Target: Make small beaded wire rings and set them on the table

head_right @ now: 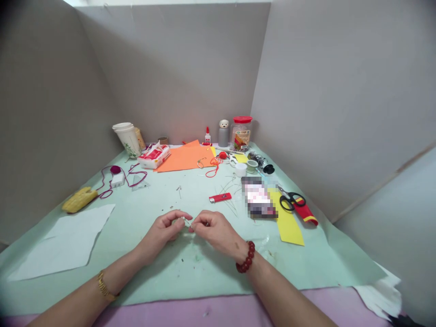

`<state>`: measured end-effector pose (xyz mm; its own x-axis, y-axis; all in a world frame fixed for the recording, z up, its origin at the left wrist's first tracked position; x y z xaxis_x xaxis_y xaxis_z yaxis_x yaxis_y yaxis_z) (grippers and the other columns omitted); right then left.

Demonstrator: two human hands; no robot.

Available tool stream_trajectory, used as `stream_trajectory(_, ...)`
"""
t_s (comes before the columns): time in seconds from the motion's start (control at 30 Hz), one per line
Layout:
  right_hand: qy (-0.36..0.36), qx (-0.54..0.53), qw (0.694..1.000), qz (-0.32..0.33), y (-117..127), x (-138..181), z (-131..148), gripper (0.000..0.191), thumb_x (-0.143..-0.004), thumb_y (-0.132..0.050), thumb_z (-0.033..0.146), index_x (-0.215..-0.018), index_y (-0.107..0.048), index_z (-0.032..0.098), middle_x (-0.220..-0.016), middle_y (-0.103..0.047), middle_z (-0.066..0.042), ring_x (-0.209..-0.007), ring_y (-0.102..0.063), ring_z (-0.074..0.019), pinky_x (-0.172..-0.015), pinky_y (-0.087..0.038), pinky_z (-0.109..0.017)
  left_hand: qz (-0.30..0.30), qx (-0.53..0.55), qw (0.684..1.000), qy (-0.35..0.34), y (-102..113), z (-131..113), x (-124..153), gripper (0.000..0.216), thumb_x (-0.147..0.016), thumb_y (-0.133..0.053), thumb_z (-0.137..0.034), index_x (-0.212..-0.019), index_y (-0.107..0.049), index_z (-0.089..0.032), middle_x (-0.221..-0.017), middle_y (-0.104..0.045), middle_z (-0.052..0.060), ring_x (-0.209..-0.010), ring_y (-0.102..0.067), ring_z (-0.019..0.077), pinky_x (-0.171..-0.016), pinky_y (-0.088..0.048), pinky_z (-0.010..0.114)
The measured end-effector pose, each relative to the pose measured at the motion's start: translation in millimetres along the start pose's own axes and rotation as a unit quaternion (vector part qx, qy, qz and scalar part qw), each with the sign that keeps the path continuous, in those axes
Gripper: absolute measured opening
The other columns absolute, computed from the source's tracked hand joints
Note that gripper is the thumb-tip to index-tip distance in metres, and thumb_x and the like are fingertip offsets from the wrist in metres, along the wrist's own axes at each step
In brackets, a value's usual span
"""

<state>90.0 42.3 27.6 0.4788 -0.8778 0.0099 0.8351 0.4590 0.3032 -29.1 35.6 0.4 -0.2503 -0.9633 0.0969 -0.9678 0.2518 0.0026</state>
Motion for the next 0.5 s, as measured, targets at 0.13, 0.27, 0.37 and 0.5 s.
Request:
stream_trajectory(0.13,0.001,-0.003,1.0,0.01,-2,0,2,0.018,-0.078,-0.05,0.024,-0.065,-0.059,0.016,-0.072,-0.051,0.001,-0.057,-0.039,-0.0089,-0.052,-0.031,-0.023,-0.009,-0.039,0.999,-0.017,-1,-4,1,0.033,-0.075,-0.066,-0.039,-0.1,-0.067,-0.018,-0.063,-0.059,-0.001,-0.048,-0.027,0.0067,-0.047,-0.02,0.021)
stream_trajectory(0.27,-0.021,-0.007,1.0,0.018,-4,0,-3,0.016,-0.078,-0.051,0.025,-0.067,-0.06,0.016,-0.065,-0.047,0.002,-0.055,-0.037,-0.009,-0.051,-0.029,-0.023,-0.04,-0.083,0.995,-0.037,3,-8,0,0.021,-0.076,-0.063,-0.037,-0.079,-0.067,-0.017,-0.059,-0.055,-0.001,-0.049,-0.028,0.0075,-0.047,-0.021,0.022)
stream_trajectory(0.37,-0.044,-0.004,0.999,0.014,-5,-1,-8,0.015,-0.077,-0.051,0.025,-0.07,-0.06,0.016,-0.06,-0.045,0.003,-0.054,-0.035,-0.0092,-0.051,-0.028,-0.023,-0.06,-0.115,0.991,-0.038,4,-8,1,0.019,-0.077,-0.061,-0.036,-0.073,-0.062,-0.018,-0.049,-0.039,-0.006,-0.048,-0.025,0.0078,-0.046,-0.02,0.022)
stream_trajectory(0.5,-0.025,0.029,0.999,-0.013,-3,-2,-6,0.015,-0.077,-0.05,0.023,-0.067,-0.059,0.015,-0.066,-0.049,0.002,-0.058,-0.039,-0.0096,-0.054,-0.031,-0.023,-0.069,-0.167,0.983,-0.033,3,-6,4,0.015,-0.08,-0.054,-0.032,-0.074,-0.058,-0.019,-0.049,-0.032,-0.009,-0.047,-0.025,0.0079,-0.046,-0.022,0.021)
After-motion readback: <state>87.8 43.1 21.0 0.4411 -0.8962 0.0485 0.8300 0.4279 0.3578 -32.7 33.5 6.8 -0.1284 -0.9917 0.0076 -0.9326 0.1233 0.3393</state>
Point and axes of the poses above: each hand's wrist, its own x-axis away from the middle knuckle, its own y-axis out of the back of the hand, z = x × y, the point moved 9 cm from there along -x, towards the middle knuckle
